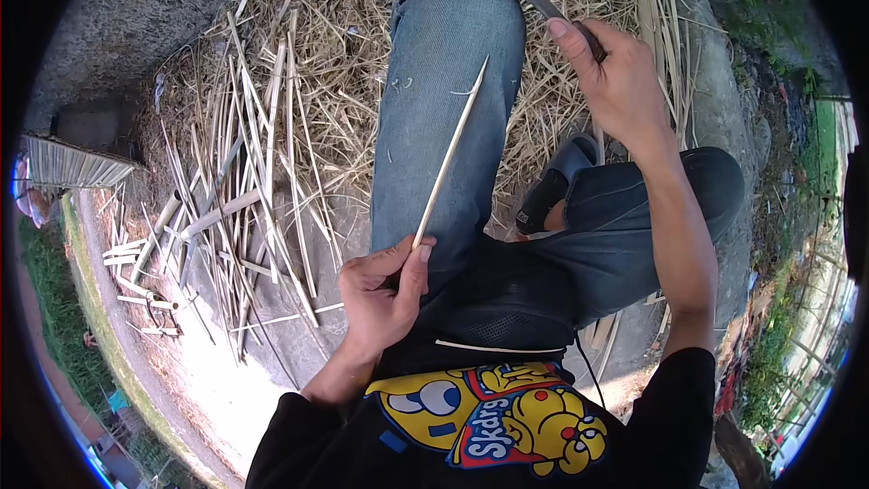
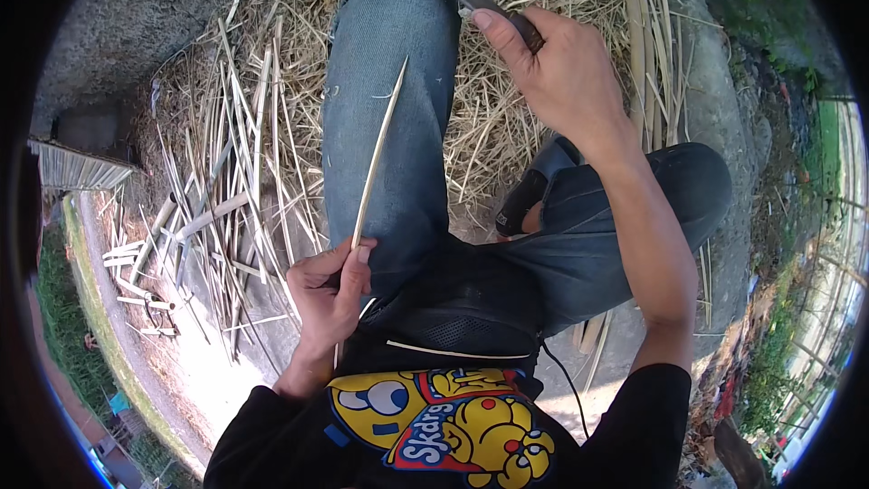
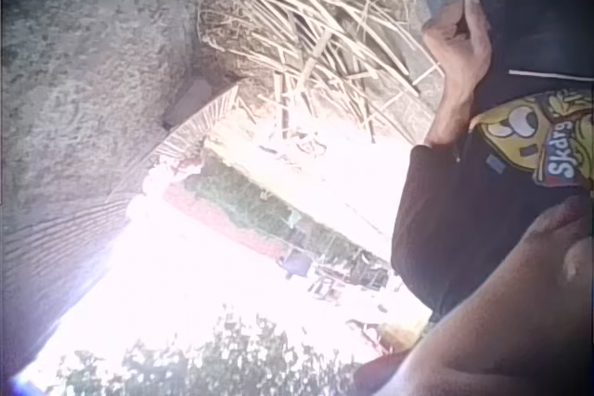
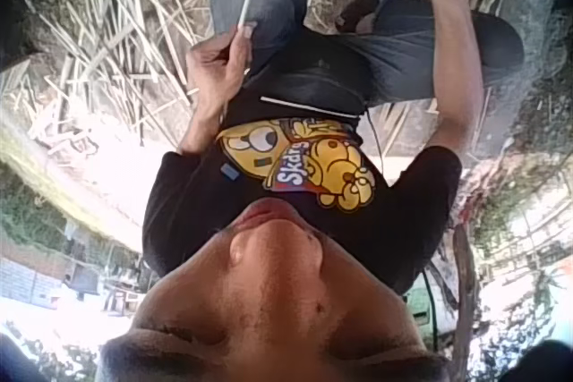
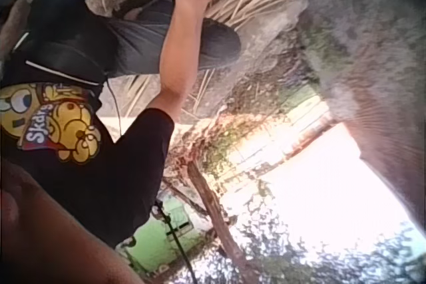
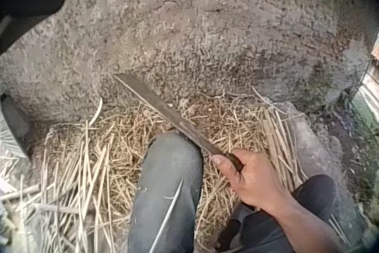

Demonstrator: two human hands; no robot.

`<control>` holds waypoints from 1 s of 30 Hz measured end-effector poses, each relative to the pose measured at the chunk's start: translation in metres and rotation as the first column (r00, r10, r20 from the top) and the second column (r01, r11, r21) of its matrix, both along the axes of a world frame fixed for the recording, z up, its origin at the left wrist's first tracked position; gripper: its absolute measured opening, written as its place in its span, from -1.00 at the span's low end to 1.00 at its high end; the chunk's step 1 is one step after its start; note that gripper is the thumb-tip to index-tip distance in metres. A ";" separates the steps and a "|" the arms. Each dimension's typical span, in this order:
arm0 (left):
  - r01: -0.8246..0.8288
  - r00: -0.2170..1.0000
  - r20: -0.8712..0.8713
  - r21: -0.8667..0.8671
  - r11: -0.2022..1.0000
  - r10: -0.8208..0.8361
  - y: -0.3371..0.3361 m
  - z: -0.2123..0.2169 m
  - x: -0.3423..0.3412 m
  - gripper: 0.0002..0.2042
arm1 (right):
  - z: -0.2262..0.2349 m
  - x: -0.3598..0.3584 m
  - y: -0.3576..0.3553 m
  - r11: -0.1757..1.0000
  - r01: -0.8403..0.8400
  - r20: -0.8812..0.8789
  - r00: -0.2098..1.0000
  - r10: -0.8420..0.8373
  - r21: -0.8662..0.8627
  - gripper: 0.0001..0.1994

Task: The person shaves thin bamboo strips using a large blade by holding the strip against their leg and pulling the blade along its length to smooth it.

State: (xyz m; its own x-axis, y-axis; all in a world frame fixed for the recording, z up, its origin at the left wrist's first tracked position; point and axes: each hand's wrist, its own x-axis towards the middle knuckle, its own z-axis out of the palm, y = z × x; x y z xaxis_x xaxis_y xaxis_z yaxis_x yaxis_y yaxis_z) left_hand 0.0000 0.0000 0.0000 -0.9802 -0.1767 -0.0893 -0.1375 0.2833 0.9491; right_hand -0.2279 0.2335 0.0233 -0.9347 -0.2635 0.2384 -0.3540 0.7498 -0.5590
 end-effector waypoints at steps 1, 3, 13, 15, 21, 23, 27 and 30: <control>-0.009 1.000 0.025 0.027 1.000 0.008 -0.004 -0.005 -0.003 -0.82 | -0.003 0.003 -0.002 0.999 -0.011 0.009 1.000 0.011 -0.054 -0.29; -0.028 0.998 0.063 0.060 0.998 0.024 -0.003 -0.005 -0.006 -0.81 | -0.001 0.011 -0.004 0.994 -0.028 0.029 0.999 0.032 -0.102 -0.29; 0.015 0.984 0.159 0.390 0.921 -0.084 0.001 0.017 -0.052 -0.69 | 0.001 0.051 -0.024 0.943 -0.312 -0.021 0.950 0.312 -0.116 -0.43; 0.003 0.975 0.198 0.435 0.901 -0.099 0.002 0.021 -0.059 -0.68 | -0.007 0.060 -0.030 0.946 -0.321 -0.061 0.946 0.318 -0.044 -0.43; -0.093 0.981 0.193 0.540 0.837 -0.016 0.004 0.008 -0.056 -0.67 | -0.011 0.088 -0.043 0.890 -0.433 -0.161 0.877 0.453 0.143 -0.32; -0.009 0.981 0.151 0.651 0.759 -0.118 -0.005 0.005 -0.054 -0.64 | -0.010 0.084 -0.044 0.896 -0.420 -0.189 0.877 0.442 0.146 -0.33; 0.046 0.948 0.193 0.706 0.706 -0.254 -0.014 0.009 -0.060 -0.61 | -0.014 0.061 -0.038 0.939 -0.322 -0.216 0.915 0.341 0.118 -0.34; 0.050 0.946 0.181 0.738 0.673 -0.268 -0.013 0.011 -0.061 -0.59 | -0.012 0.050 -0.036 0.947 -0.310 -0.208 0.924 0.321 0.082 -0.34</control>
